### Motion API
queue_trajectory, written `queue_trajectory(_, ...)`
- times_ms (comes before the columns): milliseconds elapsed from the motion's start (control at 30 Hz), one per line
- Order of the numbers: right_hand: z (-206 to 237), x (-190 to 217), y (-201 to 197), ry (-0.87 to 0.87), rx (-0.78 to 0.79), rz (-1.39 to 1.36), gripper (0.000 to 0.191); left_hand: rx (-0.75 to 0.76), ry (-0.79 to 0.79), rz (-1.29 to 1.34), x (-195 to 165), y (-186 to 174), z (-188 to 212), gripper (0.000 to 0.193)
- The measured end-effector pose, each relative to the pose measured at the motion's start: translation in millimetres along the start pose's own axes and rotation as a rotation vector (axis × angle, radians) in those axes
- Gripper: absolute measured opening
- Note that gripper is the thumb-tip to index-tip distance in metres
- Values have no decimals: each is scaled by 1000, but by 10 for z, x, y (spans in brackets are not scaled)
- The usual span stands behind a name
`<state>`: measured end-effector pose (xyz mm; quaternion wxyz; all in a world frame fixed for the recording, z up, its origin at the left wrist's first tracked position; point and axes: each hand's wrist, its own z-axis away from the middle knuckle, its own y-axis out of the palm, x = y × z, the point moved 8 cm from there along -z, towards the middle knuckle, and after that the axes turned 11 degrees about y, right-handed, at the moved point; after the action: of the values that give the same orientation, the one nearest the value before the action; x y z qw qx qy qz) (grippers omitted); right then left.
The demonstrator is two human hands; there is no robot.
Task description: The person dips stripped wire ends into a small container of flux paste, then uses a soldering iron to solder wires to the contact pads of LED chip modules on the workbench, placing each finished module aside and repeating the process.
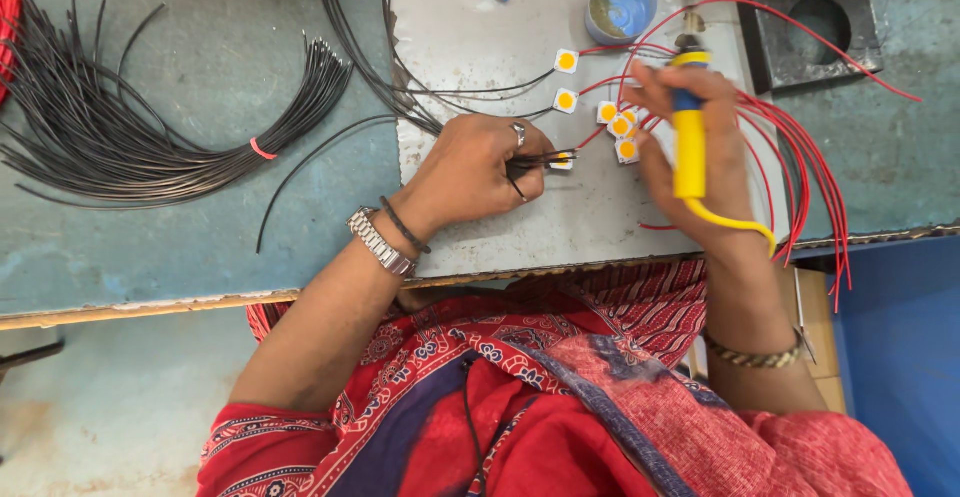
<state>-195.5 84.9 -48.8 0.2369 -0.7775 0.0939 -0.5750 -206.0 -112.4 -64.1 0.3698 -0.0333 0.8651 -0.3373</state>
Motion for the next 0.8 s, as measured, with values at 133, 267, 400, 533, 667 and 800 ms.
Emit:
queue_trajectory(133,-167,101,164,-55,55,200,59,-80,-39,-111,62,-168,11,18)
queue_trajectory(267,-232,121,185,-93,25,352,64,-77,-44,-152,105,-207,36,18)
queue_trajectory(400,-186,9,224,-7,-1,238,59,-237,-62,-195,172,-335,64,13)
queue_trajectory(533,-100,68,268,-65,-16,120,61,-422,-194,-89,354,-486,135,12)
queue_trajectory(667,-92,218,195,-173,-135,490,65,-432,-182,-2,352,-493,119,11)
queue_trajectory(800,-92,158,198,-73,-119,420,60,-497,-84,48,213,-543,91,8)
